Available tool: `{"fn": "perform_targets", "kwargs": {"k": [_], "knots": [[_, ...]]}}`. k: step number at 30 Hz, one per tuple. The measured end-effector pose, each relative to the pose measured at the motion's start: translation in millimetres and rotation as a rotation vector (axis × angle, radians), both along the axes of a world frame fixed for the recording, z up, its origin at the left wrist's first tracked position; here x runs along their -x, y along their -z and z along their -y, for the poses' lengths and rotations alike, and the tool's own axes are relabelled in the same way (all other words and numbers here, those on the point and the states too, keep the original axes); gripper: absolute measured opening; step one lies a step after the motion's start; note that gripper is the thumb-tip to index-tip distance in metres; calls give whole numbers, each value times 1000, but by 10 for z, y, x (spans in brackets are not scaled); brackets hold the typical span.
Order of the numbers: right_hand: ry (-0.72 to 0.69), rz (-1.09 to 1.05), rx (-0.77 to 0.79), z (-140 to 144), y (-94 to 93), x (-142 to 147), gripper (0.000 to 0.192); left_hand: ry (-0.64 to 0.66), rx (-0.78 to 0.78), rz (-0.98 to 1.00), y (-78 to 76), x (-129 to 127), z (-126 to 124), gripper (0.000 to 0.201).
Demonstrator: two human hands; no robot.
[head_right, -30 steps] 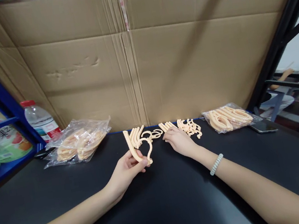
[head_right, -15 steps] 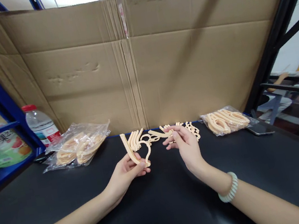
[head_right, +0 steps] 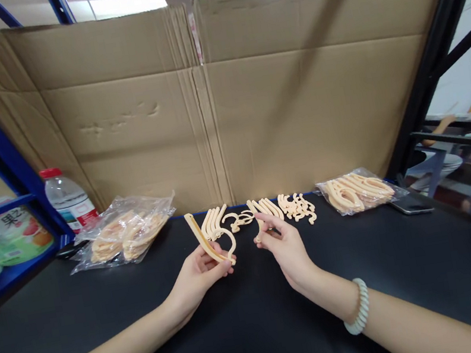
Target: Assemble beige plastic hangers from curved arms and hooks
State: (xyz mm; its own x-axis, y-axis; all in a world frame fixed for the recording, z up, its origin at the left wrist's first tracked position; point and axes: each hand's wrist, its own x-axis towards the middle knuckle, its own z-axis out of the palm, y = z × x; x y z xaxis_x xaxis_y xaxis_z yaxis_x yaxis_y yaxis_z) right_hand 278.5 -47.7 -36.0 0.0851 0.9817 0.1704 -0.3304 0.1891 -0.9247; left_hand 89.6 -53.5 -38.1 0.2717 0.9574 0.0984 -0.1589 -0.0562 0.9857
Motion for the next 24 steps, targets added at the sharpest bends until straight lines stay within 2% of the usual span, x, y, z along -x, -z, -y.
{"fn": "perform_targets", "kwargs": {"k": [7,14,24], "knots": [[-96,-37,71,12,95,72,65,19,24,18,18,15,-8,38],[-284,167,-16,31,108,90,34,45,15,42,23,24,-13,35],[-324,273,-93,44,111,79,26,169,-2,73,2,28,-15,35]]}}
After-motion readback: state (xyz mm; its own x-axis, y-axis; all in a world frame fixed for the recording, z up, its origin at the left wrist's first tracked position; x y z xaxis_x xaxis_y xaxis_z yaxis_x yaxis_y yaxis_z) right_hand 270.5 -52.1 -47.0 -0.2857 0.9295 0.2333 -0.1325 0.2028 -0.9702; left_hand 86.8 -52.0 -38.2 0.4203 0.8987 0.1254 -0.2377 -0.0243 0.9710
